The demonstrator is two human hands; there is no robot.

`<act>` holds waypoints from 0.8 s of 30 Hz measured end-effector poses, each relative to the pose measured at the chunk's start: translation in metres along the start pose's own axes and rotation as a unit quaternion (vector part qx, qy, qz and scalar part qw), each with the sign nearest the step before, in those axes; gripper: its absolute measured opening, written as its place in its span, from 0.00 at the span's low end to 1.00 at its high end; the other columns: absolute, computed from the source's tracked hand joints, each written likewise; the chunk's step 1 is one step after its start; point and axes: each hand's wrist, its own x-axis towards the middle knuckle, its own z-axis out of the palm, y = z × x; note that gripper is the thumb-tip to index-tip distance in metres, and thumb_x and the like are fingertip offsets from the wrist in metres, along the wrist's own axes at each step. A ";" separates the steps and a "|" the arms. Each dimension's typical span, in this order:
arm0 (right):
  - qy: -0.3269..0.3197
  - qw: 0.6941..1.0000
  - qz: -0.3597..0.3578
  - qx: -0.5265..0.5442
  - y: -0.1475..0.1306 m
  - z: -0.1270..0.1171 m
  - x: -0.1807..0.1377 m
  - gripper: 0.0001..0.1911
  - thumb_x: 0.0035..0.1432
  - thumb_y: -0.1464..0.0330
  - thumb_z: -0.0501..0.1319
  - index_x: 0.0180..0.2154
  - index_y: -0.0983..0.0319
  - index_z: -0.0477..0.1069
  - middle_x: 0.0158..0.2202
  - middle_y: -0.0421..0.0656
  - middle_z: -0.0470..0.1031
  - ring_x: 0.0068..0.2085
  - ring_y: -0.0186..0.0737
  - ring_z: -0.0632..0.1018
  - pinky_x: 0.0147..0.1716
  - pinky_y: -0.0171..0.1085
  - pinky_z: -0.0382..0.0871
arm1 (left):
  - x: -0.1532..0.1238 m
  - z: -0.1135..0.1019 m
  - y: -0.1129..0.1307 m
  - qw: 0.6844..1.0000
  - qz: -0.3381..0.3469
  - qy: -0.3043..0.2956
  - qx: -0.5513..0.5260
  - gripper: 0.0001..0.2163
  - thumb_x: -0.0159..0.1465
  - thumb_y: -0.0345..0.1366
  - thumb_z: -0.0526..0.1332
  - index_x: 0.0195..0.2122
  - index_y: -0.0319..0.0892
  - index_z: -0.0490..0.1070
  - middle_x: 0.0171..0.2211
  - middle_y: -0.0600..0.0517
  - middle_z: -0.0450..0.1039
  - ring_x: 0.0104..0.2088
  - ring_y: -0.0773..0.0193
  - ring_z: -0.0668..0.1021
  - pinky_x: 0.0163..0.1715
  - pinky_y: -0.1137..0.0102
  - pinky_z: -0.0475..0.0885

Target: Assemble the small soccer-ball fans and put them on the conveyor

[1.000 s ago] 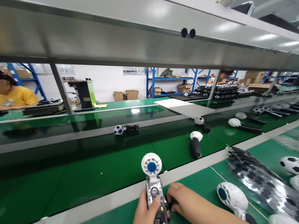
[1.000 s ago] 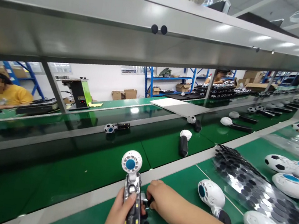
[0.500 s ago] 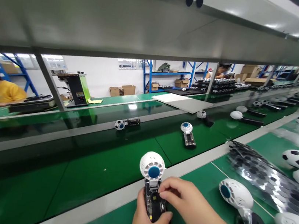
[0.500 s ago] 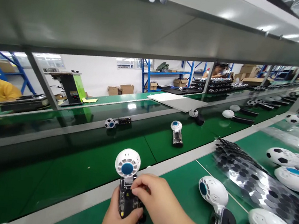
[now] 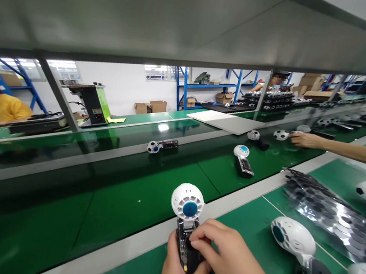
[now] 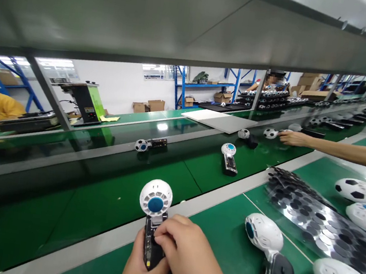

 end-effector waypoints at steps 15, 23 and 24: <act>0.080 0.996 -0.008 -0.049 0.010 0.016 -0.004 0.08 0.52 0.74 0.54 0.31 0.55 0.69 0.39 0.41 0.66 0.42 0.45 0.69 0.39 0.44 0.62 | 0.003 0.002 -0.008 1.000 0.013 0.020 0.012 0.30 0.47 0.44 0.56 0.49 0.35 0.55 0.42 0.37 0.71 0.41 0.53 0.75 0.37 0.66 0.66; -0.055 0.938 0.103 0.328 0.010 0.014 0.000 0.28 0.47 0.64 0.56 0.51 0.63 0.57 0.47 0.49 0.71 0.50 0.44 0.71 0.50 0.41 0.63 | 0.002 0.006 -0.014 0.999 0.041 0.023 0.006 0.32 0.45 0.38 0.55 0.51 0.31 0.52 0.45 0.34 0.70 0.42 0.51 0.75 0.40 0.64 0.67; -0.044 0.936 0.099 0.335 0.009 0.016 -0.002 0.28 0.47 0.64 0.56 0.51 0.64 0.57 0.48 0.50 0.70 0.51 0.44 0.70 0.51 0.41 0.62 | 0.002 0.007 -0.016 0.998 0.049 0.023 0.010 0.31 0.46 0.38 0.55 0.51 0.31 0.52 0.44 0.33 0.71 0.41 0.51 0.75 0.39 0.63 0.68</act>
